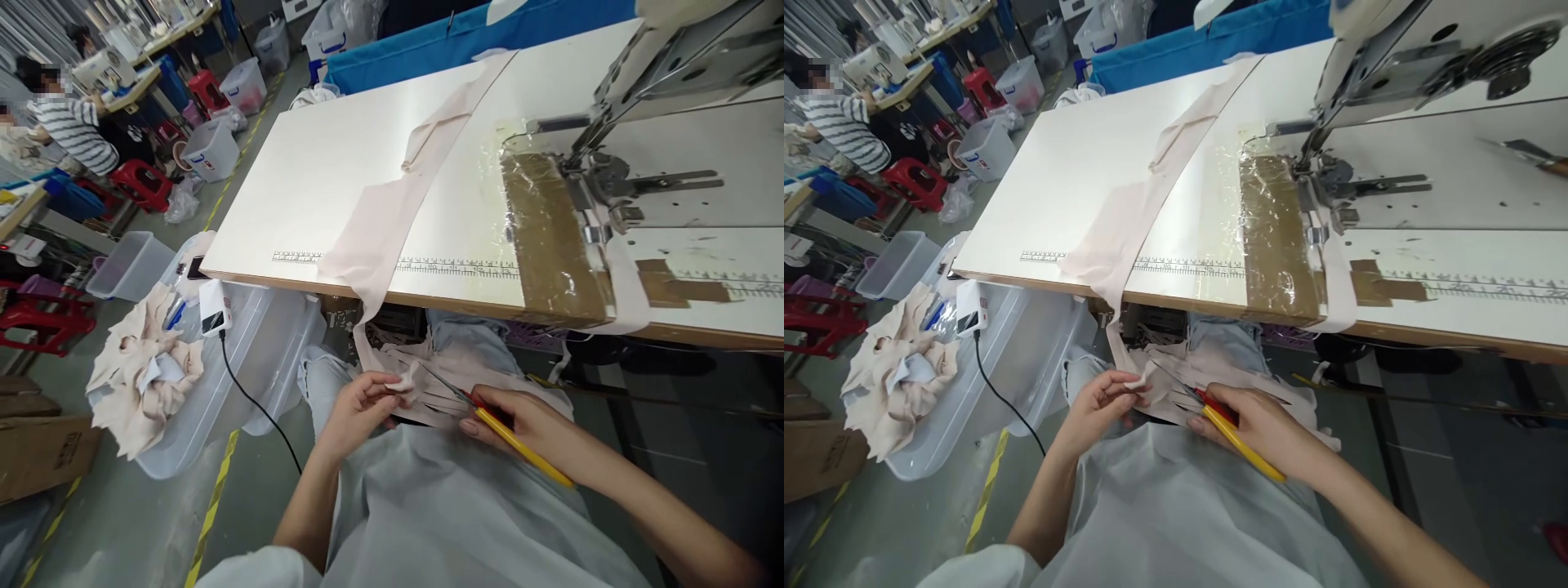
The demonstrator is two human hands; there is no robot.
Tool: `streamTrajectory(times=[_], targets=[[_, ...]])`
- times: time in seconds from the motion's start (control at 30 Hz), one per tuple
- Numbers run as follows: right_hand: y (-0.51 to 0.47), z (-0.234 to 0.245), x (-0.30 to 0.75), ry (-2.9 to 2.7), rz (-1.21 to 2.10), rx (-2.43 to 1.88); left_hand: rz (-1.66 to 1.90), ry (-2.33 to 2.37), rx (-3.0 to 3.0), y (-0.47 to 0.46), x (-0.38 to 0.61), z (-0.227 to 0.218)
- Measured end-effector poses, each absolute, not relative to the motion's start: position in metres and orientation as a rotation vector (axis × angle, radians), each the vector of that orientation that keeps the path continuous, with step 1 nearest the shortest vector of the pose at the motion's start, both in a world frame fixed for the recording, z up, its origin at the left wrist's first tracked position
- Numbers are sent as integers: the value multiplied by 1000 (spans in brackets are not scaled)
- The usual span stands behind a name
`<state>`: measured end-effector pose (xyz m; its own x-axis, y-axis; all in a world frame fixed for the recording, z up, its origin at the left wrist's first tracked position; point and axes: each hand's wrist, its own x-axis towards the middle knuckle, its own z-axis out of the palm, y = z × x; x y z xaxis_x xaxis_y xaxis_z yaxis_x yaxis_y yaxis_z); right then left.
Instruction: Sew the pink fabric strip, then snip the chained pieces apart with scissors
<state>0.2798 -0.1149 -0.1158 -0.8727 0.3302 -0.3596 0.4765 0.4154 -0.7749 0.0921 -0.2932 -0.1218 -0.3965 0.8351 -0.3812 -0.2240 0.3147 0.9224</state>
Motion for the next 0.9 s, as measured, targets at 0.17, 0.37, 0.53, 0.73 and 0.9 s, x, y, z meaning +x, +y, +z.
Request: streamTrajectory(times=[0.17, 0.37, 0.53, 0.73, 0.9], targets=[[-107, -110, 275, 2503, -1388, 549, 1298, 1944, 904, -282, 92, -99], [-98, -103, 261, 2427, -1370, 364, 1214, 1510, 466, -282, 94, -100], [-95, -100, 250, 2285, -1440, 278, 1269, 1457, 370, -280, 94, -102], [-95, -98, 247, 2203, -1455, 264, 1328, 1436, 338, -281, 92, -110], [-98, -99, 246, 2285, -1368, 282, 1358, 1438, 332, -280, 93, -111]])
